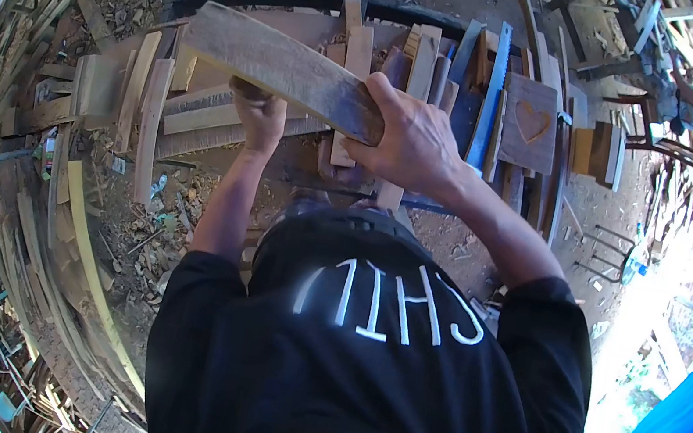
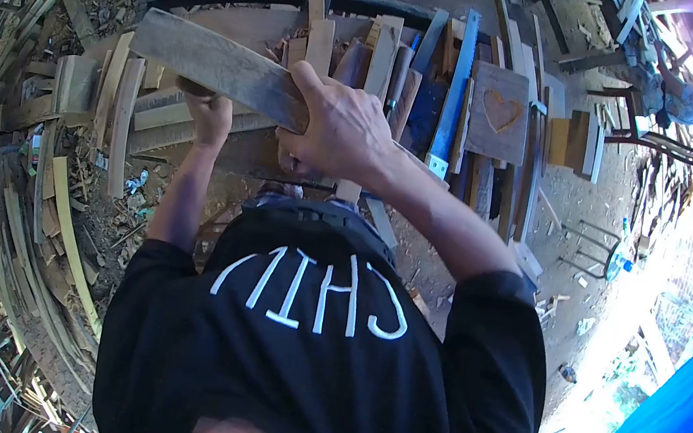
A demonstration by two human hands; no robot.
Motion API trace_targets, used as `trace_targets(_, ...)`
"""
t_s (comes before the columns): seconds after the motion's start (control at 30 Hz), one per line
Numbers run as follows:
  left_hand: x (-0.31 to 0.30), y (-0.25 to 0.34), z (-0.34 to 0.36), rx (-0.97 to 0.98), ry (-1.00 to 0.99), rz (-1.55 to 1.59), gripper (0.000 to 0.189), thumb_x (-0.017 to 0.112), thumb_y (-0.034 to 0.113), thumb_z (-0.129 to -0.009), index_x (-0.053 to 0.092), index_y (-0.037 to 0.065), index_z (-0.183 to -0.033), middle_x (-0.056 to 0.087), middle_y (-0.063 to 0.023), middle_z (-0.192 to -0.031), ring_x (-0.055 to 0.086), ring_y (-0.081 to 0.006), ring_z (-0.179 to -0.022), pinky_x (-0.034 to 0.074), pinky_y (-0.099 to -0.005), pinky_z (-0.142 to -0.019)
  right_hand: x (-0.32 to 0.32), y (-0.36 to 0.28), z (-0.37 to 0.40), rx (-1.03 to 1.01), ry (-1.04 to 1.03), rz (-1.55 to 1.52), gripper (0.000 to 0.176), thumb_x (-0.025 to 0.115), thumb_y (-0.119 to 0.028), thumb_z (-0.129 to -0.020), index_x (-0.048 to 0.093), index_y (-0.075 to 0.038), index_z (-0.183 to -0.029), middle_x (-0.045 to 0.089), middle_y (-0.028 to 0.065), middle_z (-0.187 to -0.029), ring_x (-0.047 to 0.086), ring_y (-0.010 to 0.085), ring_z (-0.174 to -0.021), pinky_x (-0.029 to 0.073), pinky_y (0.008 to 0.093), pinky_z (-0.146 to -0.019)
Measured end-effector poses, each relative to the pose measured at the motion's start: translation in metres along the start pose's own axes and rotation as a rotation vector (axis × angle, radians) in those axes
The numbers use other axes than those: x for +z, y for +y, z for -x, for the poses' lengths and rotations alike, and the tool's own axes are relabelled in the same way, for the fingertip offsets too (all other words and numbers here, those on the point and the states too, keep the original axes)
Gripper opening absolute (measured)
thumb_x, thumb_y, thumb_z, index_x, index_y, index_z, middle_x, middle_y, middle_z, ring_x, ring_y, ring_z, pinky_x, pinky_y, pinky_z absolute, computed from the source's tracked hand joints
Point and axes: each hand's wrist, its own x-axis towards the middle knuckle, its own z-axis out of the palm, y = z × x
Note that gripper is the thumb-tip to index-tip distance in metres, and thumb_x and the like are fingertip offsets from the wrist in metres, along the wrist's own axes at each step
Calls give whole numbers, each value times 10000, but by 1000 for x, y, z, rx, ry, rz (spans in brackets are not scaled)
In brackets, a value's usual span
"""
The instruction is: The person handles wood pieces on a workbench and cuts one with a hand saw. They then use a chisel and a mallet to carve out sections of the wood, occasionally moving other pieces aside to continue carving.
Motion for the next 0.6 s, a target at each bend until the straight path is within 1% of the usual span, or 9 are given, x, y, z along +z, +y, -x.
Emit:
trace_targets(0.03,1,13,-1,-138,34,212,281,767,49,-759,580,32,-968,617,-53,-1008,593,-165,-859,479,-321,-777,-8,-6,1,-29,85,3,510,788,-293,-736,467,-62,-1057,642,162,-854,676,350,-744,521,450,-659)
trace_targets(0.17,3,18,-6,-270,16,179,237,761,53,-796,557,74,-913,613,-47,-941,590,-125,-812,481,-281,-744,-36,-26,6,-96,302,-142,575,818,-270,-713,471,-39,-1110,638,180,-886,685,316,-798,521,408,-702)
trace_targets(0.23,1,33,-22,-457,115,477,218,731,32,-837,526,100,-869,603,-32,-857,589,-95,-761,489,-262,-715,-41,-24,8,-120,358,-160,622,836,-269,-704,478,-32,-1153,633,165,-882,681,272,-800,513,374,-715)
trace_targets(0.3,-4,41,-31,-462,143,513,207,715,32,-858,518,98,-858,597,-22,-800,590,-104,-710,499,-269,-683,-40,-16,12,-115,394,-221,637,838,-299,-709,483,-33,-1166,638,148,-883,668,235,-795,509,360,-717)
trace_targets(0.37,-9,39,-36,-397,78,430,219,725,41,-852,512,94,-855,596,-19,-799,589,-108,-696,499,-275,-652,-36,-10,16,-63,386,-229,632,835,-324,-716,484,-33,-1154,641,134,-885,661,218,-793,506,354,-714)
trace_targets(0.47,-14,37,-34,-424,63,495,219,727,43,-852,515,98,-862,594,-18,-800,584,-102,-679,489,-265,-636,-22,10,24,123,357,-189,617,824,-337,-719,493,-32,-1141,646,146,-883,663,225,-789,509,353,-713)
trace_targets(0.5,-15,40,-33,-420,63,495,219,727,43,-852,515,98,-862,594,-18,-800,584,-102,-679,489,-265,-636,-15,19,28,121,360,-189,617,824,-337,-719,493,-32,-1141,646,146,-883,663,225,-789,509,353,-713)
trace_targets(0.57,-15,47,-29,-568,28,559,228,739,55,-852,518,106,-870,584,-10,-791,579,-97,-668,481,-261,-633,-2,40,38,311,298,-239,615,820,-334,-709,499,-23,-1131,650,167,-888,668,247,-790,513,371,-717)
trace_targets(0.6,-12,48,-29,-568,30,559,228,739,55,-852,518,106,-870,584,-10,-791,579,-97,-668,481,-261,-633,7,53,45,309,297,-239,615,820,-334,-709,499,-23,-1131,650,167,-888,668,247,-790,513,371,-717)
